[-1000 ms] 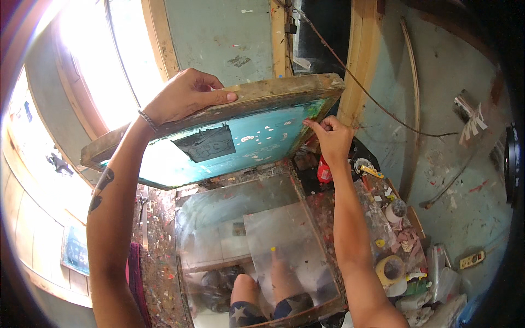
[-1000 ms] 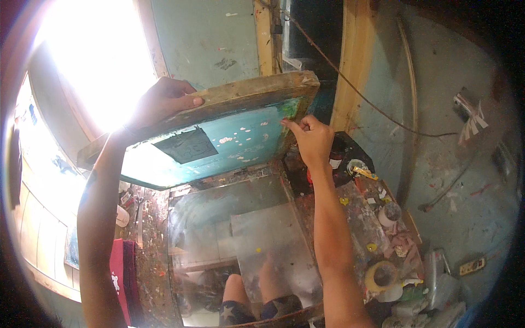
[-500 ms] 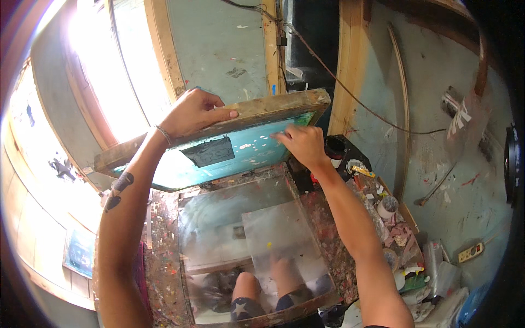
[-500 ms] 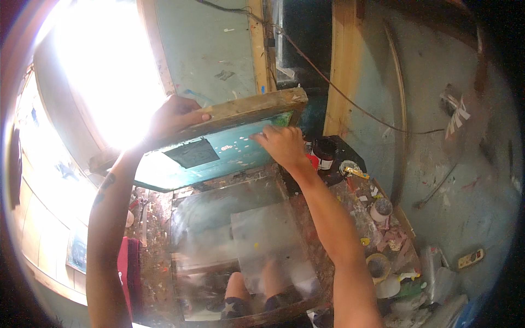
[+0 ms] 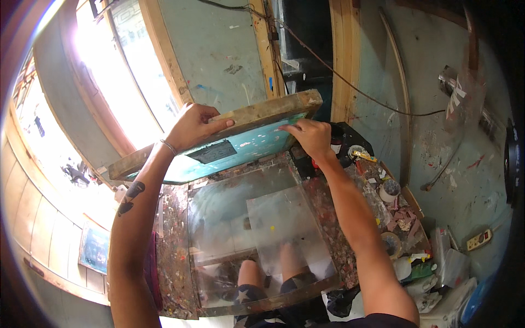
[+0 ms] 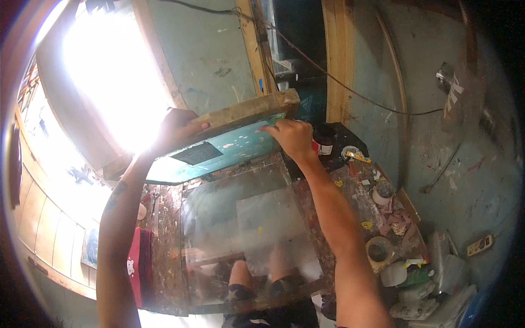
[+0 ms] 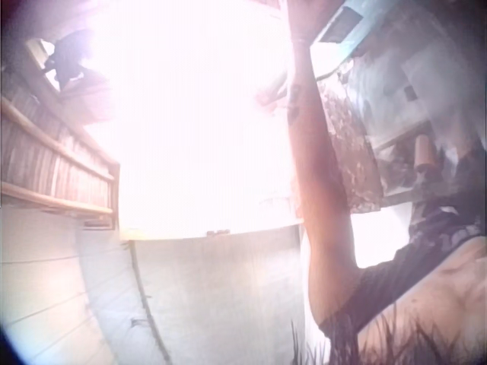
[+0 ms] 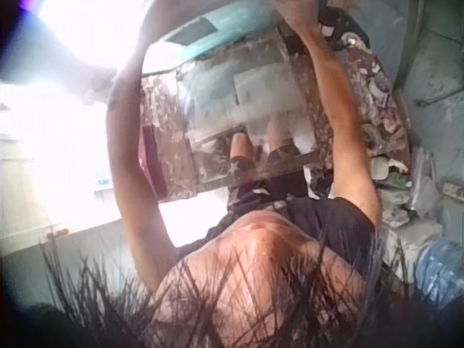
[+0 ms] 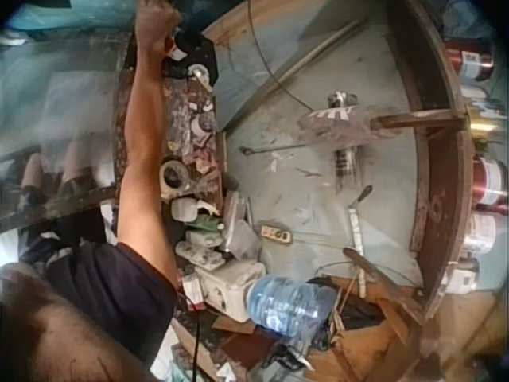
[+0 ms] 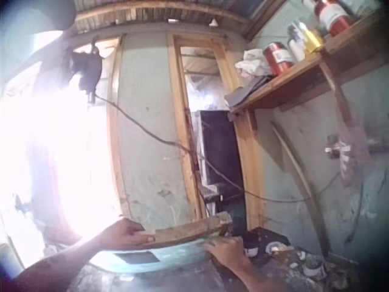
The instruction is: The person prepares red ink, applies it to a screen printing frame, and uses a squeegee to transfer the design onto a pink folder. They then lift the folder to reveal the printed design and place it aside.
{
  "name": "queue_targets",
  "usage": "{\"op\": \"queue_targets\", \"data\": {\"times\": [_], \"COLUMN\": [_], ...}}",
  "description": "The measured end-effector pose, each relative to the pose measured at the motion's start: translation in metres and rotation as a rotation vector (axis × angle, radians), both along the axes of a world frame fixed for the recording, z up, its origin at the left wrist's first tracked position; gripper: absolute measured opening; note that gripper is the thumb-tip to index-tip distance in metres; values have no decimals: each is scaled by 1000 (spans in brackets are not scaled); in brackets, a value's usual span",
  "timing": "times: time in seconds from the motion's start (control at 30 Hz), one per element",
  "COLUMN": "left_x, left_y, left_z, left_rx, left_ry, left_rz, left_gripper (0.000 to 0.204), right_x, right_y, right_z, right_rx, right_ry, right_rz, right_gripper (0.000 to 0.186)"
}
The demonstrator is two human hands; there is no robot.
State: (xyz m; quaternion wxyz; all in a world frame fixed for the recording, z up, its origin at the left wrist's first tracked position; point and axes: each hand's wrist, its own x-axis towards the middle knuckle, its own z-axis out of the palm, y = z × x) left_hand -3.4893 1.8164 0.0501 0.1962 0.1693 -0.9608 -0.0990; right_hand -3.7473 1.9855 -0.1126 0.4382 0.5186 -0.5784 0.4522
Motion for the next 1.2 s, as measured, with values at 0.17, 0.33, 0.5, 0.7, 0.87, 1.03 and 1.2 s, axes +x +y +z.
{"op": "queue_targets", "data": {"times": [0.17,0.33,0.5,0.7,0.87,1.03,1.2], "left_x": [16,44,100,122,151,222,327], "left_y": [30,81,156,215,246,311,406], "left_z": [-20,-70,-172,-292,-346,-330,-358], "left_rx": [-47,-34,-52,84,298,101,274], "left_ry": [10,96,-119,-172,-160,354,573], "left_rz": [-13,-139,-16,137,277,463,993], "left_gripper": [58,58,60,47,30,27,21], "right_x": [15,63,163,210,245,305,383], "right_y": [34,105,207,261,229,172,141], "right_z": [-23,-34,-75,-119,-106,-64,-53], "right_rx": [-62,168,220,465,597,783,1059], "right_ry": [-150,-351,-439,-817,-879,-757,-543], "right_rz": [97,339,699,611,749,1020,1235], "right_gripper": [43,33,26,25,21,15,14]}}
